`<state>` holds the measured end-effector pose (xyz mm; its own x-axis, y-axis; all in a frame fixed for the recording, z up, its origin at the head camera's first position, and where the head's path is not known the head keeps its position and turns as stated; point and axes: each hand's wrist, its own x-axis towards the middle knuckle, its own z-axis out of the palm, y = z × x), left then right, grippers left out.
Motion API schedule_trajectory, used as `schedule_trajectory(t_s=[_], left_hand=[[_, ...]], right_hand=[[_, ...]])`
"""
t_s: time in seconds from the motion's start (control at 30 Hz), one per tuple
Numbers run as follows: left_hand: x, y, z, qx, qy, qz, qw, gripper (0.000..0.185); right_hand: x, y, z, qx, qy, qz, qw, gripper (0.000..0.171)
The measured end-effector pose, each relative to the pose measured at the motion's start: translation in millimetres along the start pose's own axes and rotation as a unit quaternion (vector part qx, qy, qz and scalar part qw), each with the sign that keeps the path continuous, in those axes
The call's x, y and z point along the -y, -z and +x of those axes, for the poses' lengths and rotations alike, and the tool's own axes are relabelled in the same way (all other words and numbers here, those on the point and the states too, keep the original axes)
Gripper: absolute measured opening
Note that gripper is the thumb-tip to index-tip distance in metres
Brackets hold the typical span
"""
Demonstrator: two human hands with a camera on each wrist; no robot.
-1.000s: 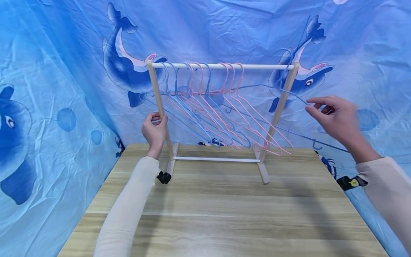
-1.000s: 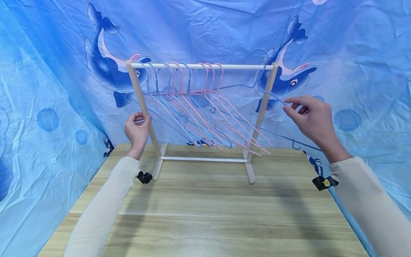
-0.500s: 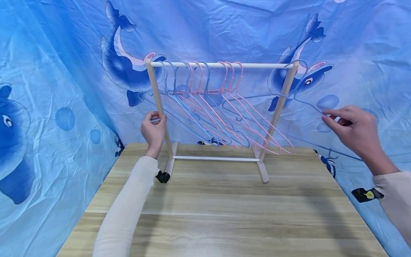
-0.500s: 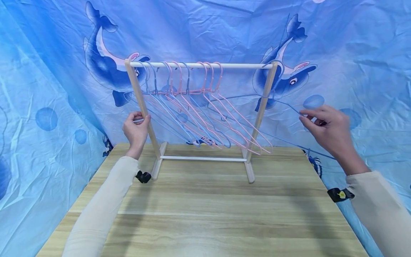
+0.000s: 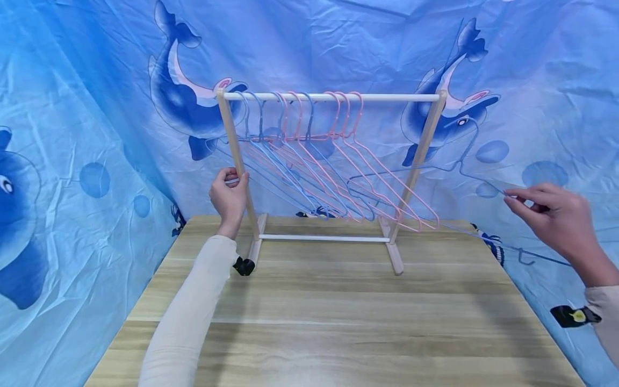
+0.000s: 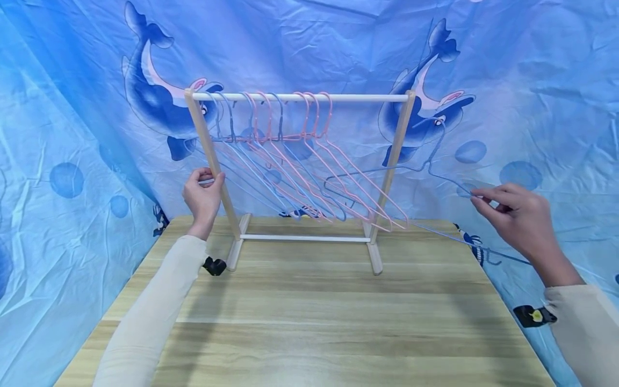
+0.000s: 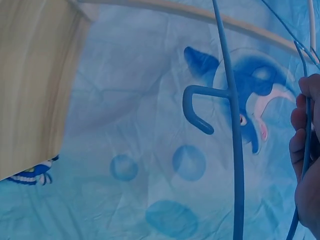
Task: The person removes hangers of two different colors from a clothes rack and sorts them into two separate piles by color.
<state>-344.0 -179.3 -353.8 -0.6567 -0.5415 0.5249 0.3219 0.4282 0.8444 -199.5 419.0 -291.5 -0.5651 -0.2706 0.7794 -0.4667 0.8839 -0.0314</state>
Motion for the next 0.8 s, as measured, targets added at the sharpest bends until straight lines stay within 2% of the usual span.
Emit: schedule_trajectory(t_s=[0.3, 0.57, 0.8], left_hand=[[-0.7, -0.8, 0.1, -0.003, -0.004, 0.003, 1.0000, 0.030], [-0.7, 0.9, 0.2, 0.003, -0.014, 0.005, 0.9999, 0.033], [0.9, 1.4, 0.3, 0.002, -0.019, 0.010, 0.9998, 0.032]], right_hand=[[-12.7, 3.0, -34.6, 0.041, -0.020, 0.000, 0.999, 0.015], [-15.0, 3.0, -64.1, 0.085, -0.055, 0.015, 0.995, 0.014], [-14.7, 3.9, -83.7, 0.103, -0.048, 0.050, 0.992, 0.008]])
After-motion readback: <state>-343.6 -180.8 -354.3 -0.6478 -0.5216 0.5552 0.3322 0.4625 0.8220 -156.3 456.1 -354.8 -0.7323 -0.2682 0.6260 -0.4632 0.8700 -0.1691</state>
